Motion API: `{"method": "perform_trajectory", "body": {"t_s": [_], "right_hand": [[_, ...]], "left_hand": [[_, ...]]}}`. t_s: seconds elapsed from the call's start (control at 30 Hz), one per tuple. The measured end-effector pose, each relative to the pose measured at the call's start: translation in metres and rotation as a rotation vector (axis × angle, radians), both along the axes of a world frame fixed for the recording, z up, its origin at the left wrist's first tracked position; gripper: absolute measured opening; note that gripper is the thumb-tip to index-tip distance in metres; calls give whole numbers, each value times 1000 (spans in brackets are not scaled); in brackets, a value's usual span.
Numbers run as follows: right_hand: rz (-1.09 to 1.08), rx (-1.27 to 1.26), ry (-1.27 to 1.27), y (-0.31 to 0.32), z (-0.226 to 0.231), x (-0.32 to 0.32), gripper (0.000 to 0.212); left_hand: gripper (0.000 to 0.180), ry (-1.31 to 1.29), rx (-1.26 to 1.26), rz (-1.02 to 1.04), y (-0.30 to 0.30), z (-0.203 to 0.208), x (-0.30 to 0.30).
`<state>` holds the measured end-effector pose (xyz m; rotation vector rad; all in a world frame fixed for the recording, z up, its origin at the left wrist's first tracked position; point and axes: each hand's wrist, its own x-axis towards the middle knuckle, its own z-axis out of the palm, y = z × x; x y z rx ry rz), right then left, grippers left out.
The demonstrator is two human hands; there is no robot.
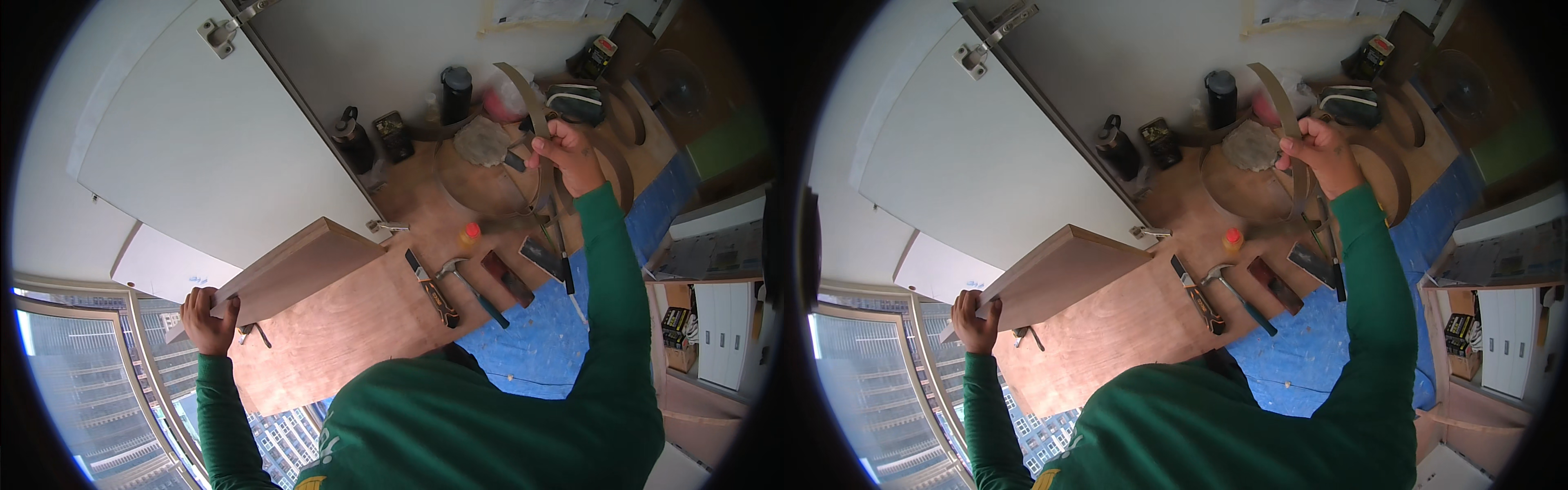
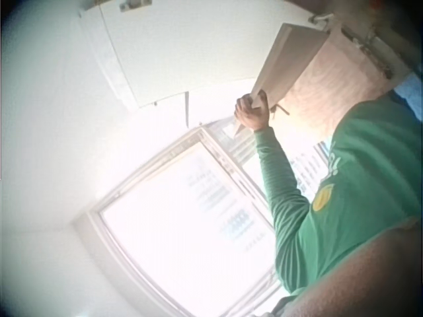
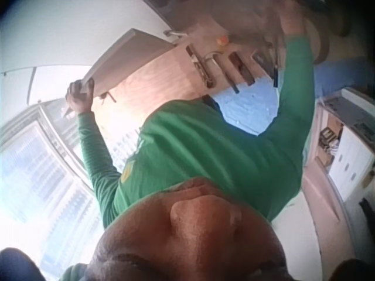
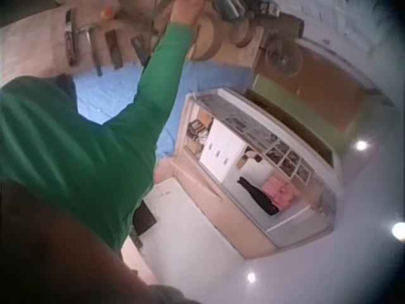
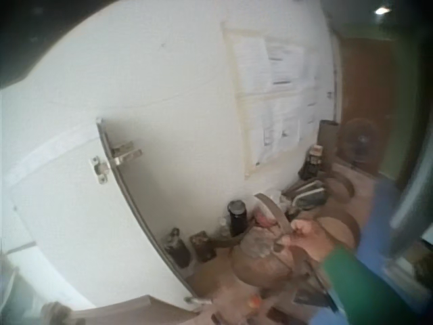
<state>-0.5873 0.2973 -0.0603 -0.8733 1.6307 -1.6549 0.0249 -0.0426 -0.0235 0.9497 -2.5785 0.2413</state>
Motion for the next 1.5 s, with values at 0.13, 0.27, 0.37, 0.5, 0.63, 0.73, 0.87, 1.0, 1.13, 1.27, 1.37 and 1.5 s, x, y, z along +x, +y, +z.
{"method": "perform_trajectory", "body": {"t_s": [0.13, 0.27, 0.37, 0.5, 0.63, 0.73, 0.87, 1.0, 1.13, 1.27, 1.37, 1.5], "right_hand": [[-11, -65, 24, -7, 0, 9, 12], [65, 125, 350, -30, -39, 13, 19], [5, 277, 744, -54, -100, 24, 27], [-3, 562, 867, -78, -183, 29, 28], [-25, 649, 926, -85, -238, 32, 29], [-48, 724, 887, -82, -253, 36, 30], [-115, 616, 827, -63, -256, 37, 35], [-498, 585, 891, -24, -265, 8, 44], [-1169, 697, 396, 42, -290, -55, 62], [-1196, 1051, 75, 107, -328, -101, 72], [-1073, 1158, 2, 126, -352, -112, 71], [-868, 1008, 276, 125, -370, -114, 66]], "left_hand": [[41, 24, -43, -20, 1, -2, 1], [42, 28, -45, -15, 5, -3, 3], [42, 5, -48, -7, 6, -3, 5], [43, -21, -54, 13, 9, -3, 7], [44, 13, -59, -21, 10, -4, 8], [44, 4, -65, -29, 11, -6, 10], [44, 14, -82, -50, 11, -8, 13], [45, -13, -30, 7, 12, -7, 15], [48, -20, -19, 18, 14, -7, 17], [49, -21, -47, 5, 13, -9, 19], [50, -21, -62, 0, 11, -11, 20], [52, -33, -6, 30, 10, -8, 20]]}}
